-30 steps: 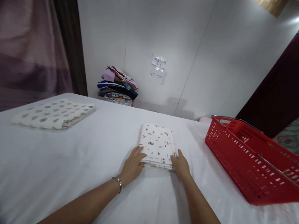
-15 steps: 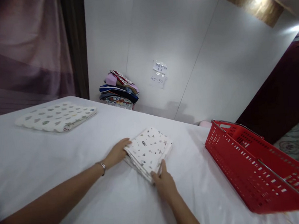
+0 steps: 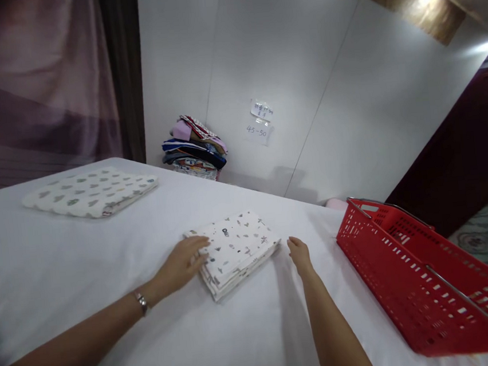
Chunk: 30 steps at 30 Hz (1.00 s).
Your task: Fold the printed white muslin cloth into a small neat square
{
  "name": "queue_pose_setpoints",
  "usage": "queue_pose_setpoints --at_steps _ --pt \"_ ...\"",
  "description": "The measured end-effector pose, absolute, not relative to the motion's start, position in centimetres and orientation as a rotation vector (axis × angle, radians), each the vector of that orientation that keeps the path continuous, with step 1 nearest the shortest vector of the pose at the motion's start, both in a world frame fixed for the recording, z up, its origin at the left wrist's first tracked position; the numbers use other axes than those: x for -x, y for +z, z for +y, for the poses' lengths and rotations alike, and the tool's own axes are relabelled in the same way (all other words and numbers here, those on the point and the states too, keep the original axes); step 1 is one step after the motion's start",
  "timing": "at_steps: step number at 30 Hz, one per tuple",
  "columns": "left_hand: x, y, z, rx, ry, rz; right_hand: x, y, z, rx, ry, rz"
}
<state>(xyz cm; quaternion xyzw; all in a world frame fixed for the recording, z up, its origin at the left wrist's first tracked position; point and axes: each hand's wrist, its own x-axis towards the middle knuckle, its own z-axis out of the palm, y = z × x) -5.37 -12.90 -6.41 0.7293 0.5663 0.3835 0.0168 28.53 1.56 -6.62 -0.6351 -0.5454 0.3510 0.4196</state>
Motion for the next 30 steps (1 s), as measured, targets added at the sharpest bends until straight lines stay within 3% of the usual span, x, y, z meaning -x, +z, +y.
queue_pose_setpoints --at_steps 5,11,30 --pt "0.7 -5.8 -15.9 -2.529 0.989 1.441 -26.9 -7.1 4.3 1.625 0.902 -1.467" --pt "0.3 -7.3 -16.7 -2.532 0.823 1.449 -26.4 -7.8 5.8 1.629 0.867 -1.66" --pt "0.0 -8.2 -16.6 -2.613 0.783 1.482 -25.9 -5.5 6.5 1.955 0.926 -1.852"
